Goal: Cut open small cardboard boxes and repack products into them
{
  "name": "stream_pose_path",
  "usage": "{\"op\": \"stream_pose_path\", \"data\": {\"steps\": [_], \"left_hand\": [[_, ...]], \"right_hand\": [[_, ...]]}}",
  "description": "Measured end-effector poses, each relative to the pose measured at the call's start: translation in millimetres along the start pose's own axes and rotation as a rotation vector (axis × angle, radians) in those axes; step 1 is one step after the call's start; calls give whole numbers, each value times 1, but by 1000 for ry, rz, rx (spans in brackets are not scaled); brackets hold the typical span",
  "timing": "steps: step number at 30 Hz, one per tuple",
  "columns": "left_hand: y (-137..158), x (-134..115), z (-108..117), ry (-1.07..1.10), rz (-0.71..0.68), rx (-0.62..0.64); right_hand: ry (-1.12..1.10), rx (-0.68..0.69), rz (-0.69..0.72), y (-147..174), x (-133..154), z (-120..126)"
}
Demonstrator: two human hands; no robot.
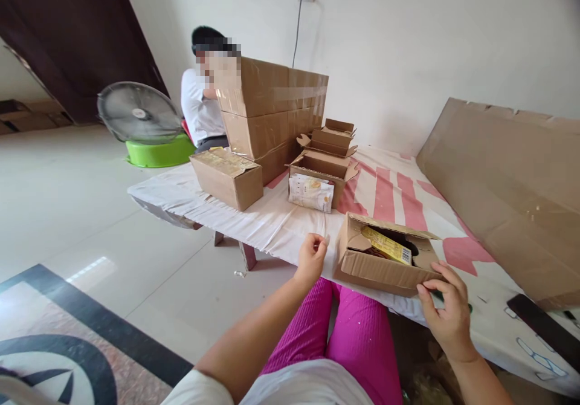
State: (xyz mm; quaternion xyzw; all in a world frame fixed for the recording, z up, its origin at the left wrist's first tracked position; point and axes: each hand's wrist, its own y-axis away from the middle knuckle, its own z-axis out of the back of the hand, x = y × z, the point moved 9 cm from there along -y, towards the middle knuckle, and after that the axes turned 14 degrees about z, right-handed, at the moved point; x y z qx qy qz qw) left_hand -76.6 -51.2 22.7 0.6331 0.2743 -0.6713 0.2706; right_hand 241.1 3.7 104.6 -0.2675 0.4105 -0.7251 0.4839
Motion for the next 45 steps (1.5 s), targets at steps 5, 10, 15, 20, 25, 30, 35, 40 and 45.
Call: {"op": "stream_pose_path", "data": {"steps": [5,10,15,20,25,30,35,40,45], "left_hand": [[66,0,12,-213,-298,108],[144,0,-26,-480,-785,446],[177,-4,-56,-563,-1039,555],[182,-3,-64,-558,-1062,592],[171,-5,-55,-500,-953,560],[162,-3,-50,-479,-872,563],[163,1,-54,-468,-863,589],[164,5,-55,-479,-845,606],[135,-5,-35,-429,-761,462]], "right_hand": [[-9,-151,-148,34,27,29],[-703,363,-616,81,69,-62],[-1135,462,-1160,130,91,-112],[-983,515,-1091,135,86,-105],[-396,523,-819,107,23,-46],[134,488,-908,112,-99,57],[460,617,-989,140,-170,108],[584,678,-924,146,-177,107],[586,641,-814,139,-171,100]]}}
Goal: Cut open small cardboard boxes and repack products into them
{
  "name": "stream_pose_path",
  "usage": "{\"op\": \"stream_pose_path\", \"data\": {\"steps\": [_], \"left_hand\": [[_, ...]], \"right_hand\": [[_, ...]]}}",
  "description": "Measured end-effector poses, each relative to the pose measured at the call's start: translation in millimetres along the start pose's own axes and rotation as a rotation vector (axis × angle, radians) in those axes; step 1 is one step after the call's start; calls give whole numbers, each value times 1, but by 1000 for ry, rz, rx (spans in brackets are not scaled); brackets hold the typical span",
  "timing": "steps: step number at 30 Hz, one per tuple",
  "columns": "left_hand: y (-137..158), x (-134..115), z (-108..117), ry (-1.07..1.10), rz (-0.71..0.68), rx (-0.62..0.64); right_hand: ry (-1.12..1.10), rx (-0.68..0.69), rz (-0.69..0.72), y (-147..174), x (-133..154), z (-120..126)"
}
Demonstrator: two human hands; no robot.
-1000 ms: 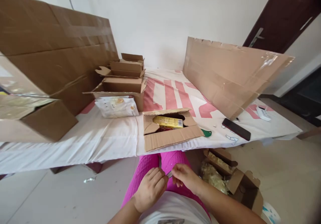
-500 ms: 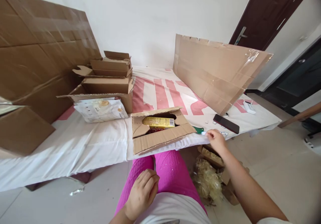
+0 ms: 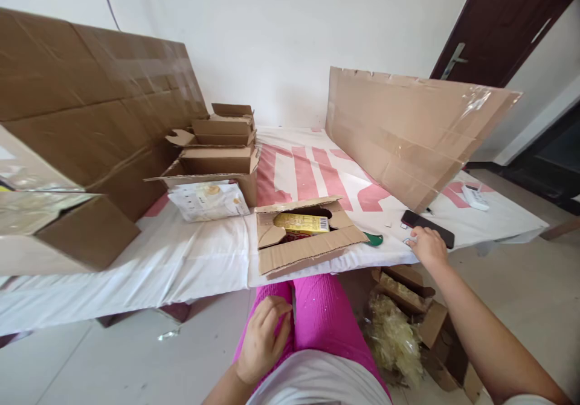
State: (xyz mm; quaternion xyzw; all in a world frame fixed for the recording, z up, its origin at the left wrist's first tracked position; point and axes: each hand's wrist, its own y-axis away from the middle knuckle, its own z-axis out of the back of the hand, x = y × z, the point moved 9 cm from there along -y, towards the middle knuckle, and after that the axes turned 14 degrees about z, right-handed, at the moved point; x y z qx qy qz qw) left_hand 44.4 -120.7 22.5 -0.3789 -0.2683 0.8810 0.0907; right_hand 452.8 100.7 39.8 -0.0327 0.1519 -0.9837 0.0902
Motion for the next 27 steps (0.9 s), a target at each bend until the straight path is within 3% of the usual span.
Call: {"op": "stream_pose_path", "data": {"steps": [2,5,7,9,12,15,20,24,27], "left_hand": [[-11,15,23,9,88,-97],[-31,32,65,23,215,-264],[-45,30,89,51,235,-357],[-59,11,100,62,153,-358],[-75,-32,87,-31,-57,-183],[-77,-55,61,-194,-136,-35],[-67,-52,40,-326,-130,-95],[-66,-46,44,-319,-100,-185],[-70,-47,49,-327,-94,-211]], "right_hand": [[-63,-46,119,1,21,2],[-246,-266,401,12,78,30],[-371,-407,573,24,119,58],[-457,-465,682,34,153,83],[-562,-514,800,43,191,114],[-658,-522,868,49,212,134],[-750,-429,958,46,246,146],[-704,-358,1000,26,278,140],[-631,-247,928,-4,296,126]]}}
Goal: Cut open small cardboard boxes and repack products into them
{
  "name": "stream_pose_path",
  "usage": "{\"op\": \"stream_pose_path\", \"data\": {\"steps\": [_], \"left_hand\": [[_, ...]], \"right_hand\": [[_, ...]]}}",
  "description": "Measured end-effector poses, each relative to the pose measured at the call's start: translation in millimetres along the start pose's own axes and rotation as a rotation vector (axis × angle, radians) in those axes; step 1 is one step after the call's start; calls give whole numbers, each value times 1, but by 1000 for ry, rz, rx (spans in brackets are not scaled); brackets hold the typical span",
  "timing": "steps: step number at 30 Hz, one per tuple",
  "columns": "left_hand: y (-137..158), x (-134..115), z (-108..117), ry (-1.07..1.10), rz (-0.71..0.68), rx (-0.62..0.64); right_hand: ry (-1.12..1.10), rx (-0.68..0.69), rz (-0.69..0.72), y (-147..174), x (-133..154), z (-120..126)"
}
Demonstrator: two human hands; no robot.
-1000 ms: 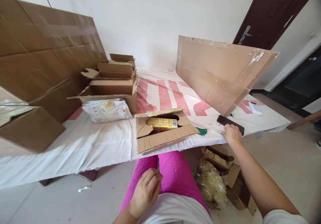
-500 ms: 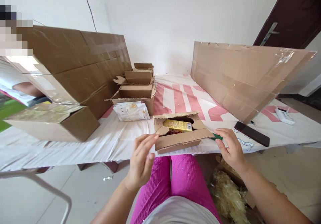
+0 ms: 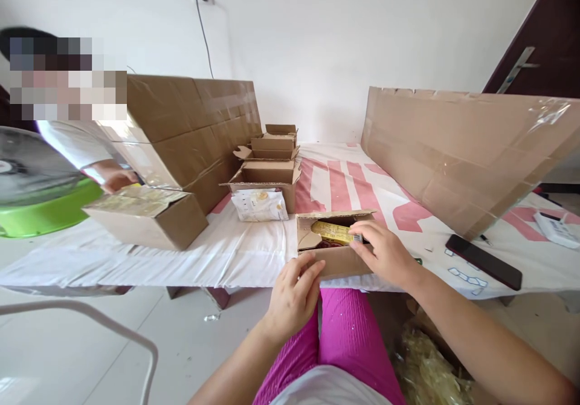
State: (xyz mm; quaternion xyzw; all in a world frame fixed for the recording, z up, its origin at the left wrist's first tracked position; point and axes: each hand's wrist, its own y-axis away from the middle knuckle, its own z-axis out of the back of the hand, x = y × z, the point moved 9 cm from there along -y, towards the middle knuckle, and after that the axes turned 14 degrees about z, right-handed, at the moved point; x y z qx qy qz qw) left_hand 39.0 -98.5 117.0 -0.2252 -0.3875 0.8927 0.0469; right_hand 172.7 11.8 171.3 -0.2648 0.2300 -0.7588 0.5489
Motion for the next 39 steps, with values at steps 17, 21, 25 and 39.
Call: {"op": "stream_pose_path", "data": {"steps": [17,21,25,39], "left_hand": [[6,-10,-8,-227,-42,106],[11,-9,-7,-273,-32,106],[13,-6,-10,-356,-36,129],[6,-13,0,-397,-9,-123]], "right_hand": [[238,410,14,-25,-3,-40],[274,130,172,-17,19,-11],[332,-70,233,-5,26,16],[181,-228,91,25,11,30]]}}
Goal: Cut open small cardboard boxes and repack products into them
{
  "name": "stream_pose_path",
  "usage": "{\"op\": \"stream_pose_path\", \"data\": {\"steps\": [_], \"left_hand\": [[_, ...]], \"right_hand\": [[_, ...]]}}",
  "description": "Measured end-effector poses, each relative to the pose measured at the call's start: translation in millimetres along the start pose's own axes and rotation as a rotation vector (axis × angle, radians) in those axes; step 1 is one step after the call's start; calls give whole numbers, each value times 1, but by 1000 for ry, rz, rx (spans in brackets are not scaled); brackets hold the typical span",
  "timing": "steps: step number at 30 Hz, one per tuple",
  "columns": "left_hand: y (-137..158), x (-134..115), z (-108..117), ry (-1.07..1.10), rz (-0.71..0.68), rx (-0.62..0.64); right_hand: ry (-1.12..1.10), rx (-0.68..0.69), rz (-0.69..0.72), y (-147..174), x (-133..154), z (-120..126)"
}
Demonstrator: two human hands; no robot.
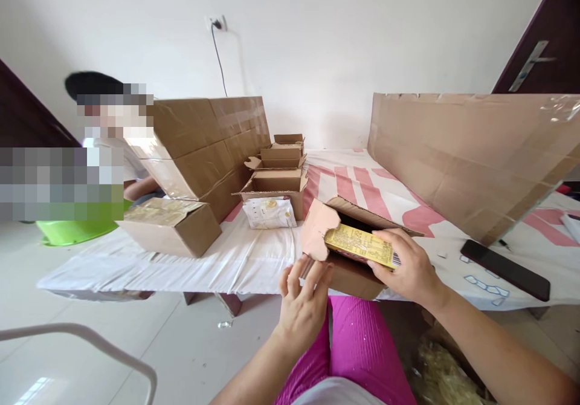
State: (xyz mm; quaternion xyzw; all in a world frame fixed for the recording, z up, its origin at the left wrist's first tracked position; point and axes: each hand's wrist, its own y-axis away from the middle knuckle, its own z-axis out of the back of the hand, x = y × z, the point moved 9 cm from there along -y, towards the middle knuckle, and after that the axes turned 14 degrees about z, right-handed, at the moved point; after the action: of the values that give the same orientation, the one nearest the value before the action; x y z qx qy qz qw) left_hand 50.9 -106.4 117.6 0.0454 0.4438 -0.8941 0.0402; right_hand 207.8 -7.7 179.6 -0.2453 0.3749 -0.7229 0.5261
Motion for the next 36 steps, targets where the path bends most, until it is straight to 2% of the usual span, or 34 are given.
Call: {"op": "stream_pose_path", "data": {"steps": [5,10,11,13,15,17,20,23,25,27,30,33,36], "left_hand": [[-14,19,-20,70,38,130],[-24,38,-33,80,63,181],[-25,42,-34,63,77,195],[-26,53,-34,40,108,210],[-28,68,-27,42,145,205],[-32,88,-15,52,199,196],[-42,128,2,31,288,203],[-53,173,14,-46,357,213],[-58,200,18,-92,408,210],[-59,216,20,-120,467,187],[-54,216,25,-134,556,51],[-44,193,29,-124,570,-89],[-37,184,24,-109,628,-66]], "right_hand": [[-44,2,-10,1,0,-2],[-102,-38,-20,5,5,0],[-160,-67,-76,8,0,2],[-377,-154,-275,20,-17,7],[-663,-301,-507,36,-38,10],[-867,-471,-671,51,-55,14],[-900,-619,-787,69,-73,20],[-793,-578,-802,85,-78,14],[-702,-454,-768,92,-76,0],[-590,-308,-715,98,-71,-17],[-460,-215,-634,105,-65,-44],[-502,-311,-604,116,-63,-69],[-603,-356,-666,133,-64,-95]]}}
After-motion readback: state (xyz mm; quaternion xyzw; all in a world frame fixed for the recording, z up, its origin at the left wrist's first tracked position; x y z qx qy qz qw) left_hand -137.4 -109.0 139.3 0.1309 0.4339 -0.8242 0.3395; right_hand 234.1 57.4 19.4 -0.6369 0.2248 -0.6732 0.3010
